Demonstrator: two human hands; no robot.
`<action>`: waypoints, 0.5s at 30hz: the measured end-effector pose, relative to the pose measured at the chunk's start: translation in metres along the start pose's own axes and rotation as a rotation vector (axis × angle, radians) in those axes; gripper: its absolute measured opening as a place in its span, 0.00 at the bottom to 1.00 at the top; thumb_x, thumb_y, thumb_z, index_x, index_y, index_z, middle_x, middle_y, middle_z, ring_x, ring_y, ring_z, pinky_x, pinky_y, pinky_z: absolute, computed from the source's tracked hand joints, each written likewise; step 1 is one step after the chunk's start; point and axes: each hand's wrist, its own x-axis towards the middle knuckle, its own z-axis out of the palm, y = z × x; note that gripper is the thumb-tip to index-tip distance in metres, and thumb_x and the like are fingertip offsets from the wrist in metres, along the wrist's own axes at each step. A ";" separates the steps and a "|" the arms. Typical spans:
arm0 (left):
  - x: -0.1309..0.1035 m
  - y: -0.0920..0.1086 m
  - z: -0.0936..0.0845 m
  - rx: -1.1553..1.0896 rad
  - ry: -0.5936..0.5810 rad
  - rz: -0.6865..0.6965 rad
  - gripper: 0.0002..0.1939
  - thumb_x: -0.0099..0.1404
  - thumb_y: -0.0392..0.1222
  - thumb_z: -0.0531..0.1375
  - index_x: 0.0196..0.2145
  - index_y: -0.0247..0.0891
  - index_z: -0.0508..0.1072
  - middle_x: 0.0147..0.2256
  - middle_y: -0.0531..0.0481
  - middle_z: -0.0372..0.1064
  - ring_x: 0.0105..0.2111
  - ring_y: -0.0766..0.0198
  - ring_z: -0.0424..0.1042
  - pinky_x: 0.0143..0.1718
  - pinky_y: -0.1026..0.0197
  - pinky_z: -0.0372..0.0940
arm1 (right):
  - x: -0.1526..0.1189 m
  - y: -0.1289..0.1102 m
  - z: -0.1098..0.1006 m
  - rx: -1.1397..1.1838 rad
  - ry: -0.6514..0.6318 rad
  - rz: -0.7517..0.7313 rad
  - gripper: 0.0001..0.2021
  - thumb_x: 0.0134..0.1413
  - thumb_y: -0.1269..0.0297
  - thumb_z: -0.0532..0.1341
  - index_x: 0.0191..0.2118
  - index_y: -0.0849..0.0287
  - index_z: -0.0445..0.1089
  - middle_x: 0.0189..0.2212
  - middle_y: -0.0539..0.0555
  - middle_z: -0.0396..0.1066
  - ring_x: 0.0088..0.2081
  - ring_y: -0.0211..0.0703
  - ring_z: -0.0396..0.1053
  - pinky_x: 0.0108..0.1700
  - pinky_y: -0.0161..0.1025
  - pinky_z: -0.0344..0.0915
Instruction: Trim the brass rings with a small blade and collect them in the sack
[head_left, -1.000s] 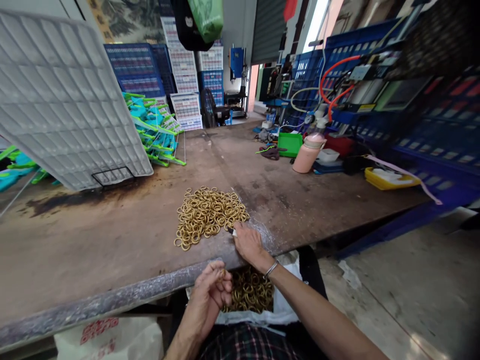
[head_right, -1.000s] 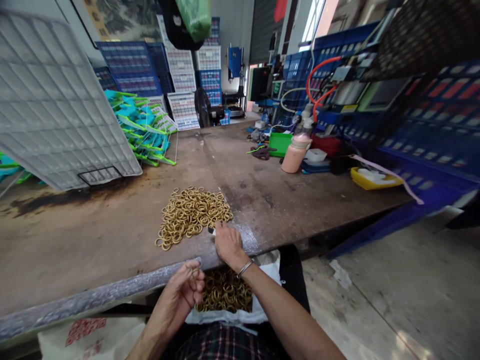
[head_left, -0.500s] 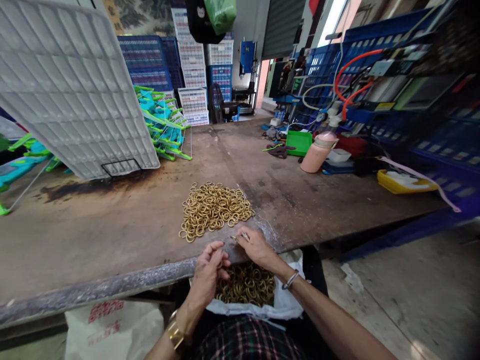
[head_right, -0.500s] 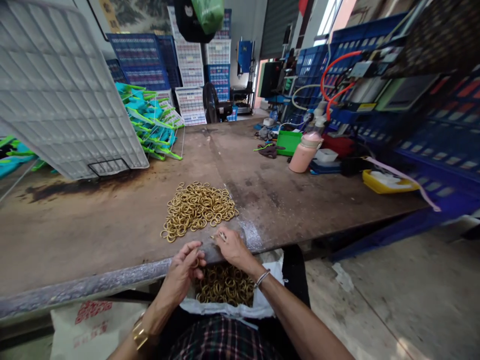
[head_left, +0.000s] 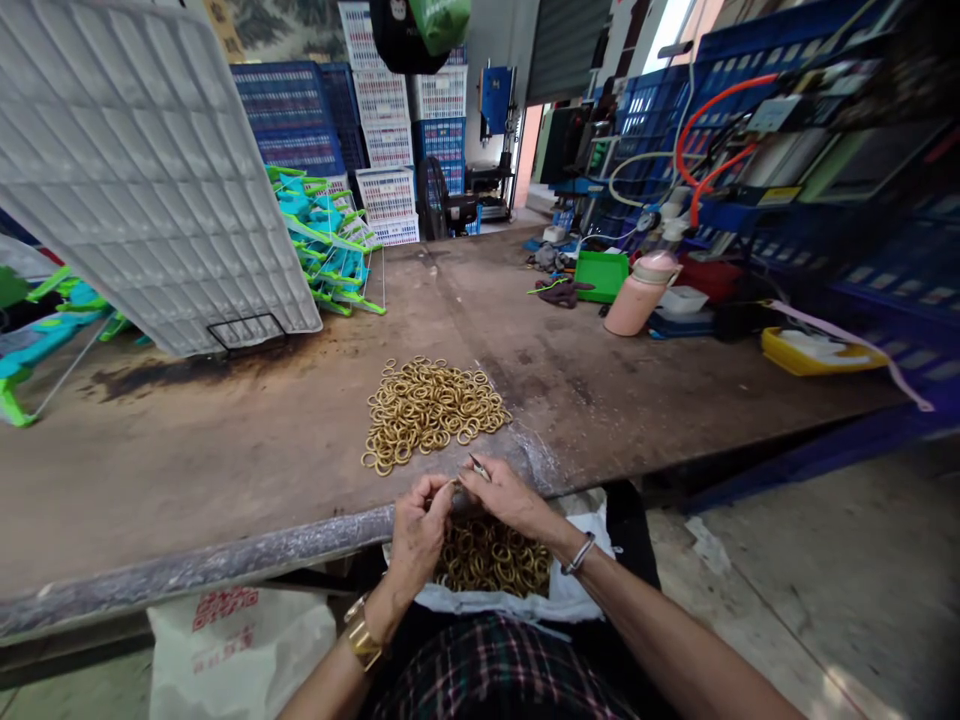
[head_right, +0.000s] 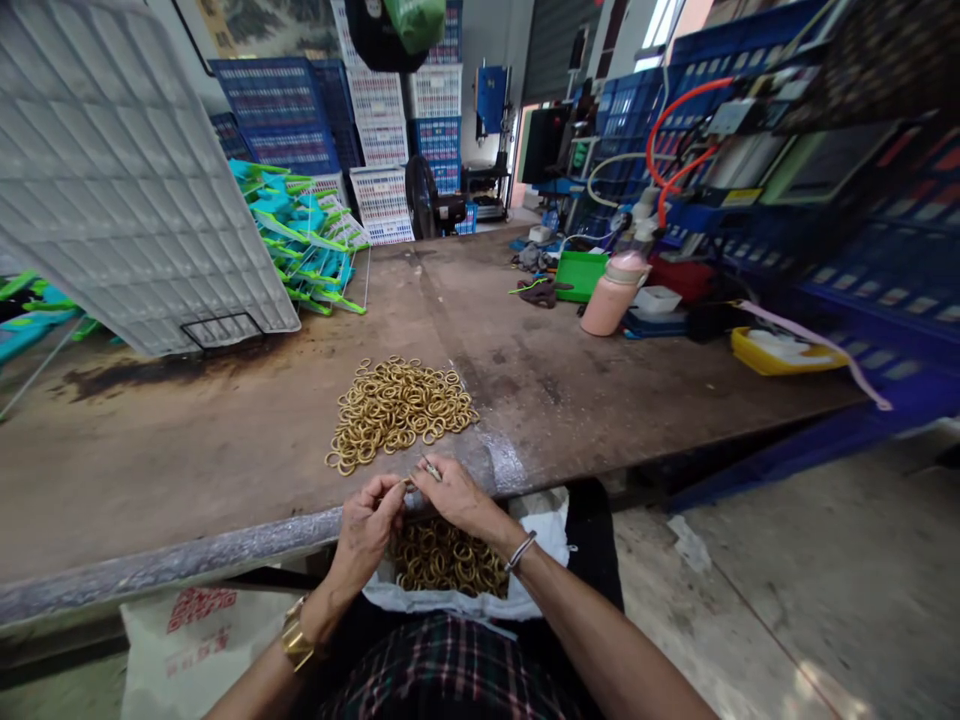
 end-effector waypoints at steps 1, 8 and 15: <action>-0.001 0.001 0.000 0.042 0.006 0.055 0.12 0.57 0.48 0.56 0.25 0.36 0.70 0.18 0.57 0.60 0.18 0.71 0.58 0.20 0.68 0.54 | 0.000 -0.002 0.000 -0.031 0.004 -0.006 0.11 0.51 0.61 0.52 0.22 0.59 0.57 0.18 0.44 0.55 0.22 0.31 0.52 0.25 0.30 0.50; -0.006 0.008 -0.002 -0.124 -0.090 -0.119 0.15 0.57 0.52 0.57 0.25 0.36 0.67 0.18 0.57 0.60 0.15 0.73 0.56 0.16 0.69 0.50 | 0.002 -0.005 0.005 -0.104 0.065 -0.025 0.09 0.50 0.65 0.52 0.22 0.60 0.58 0.17 0.44 0.56 0.22 0.31 0.53 0.25 0.30 0.51; -0.009 0.009 -0.004 -0.425 -0.155 -0.252 0.15 0.56 0.52 0.59 0.28 0.37 0.63 0.22 0.56 0.62 0.16 0.75 0.56 0.14 0.71 0.49 | 0.001 0.003 0.005 -0.253 0.106 -0.069 0.11 0.55 0.66 0.47 0.26 0.61 0.62 0.20 0.48 0.62 0.24 0.34 0.59 0.28 0.31 0.53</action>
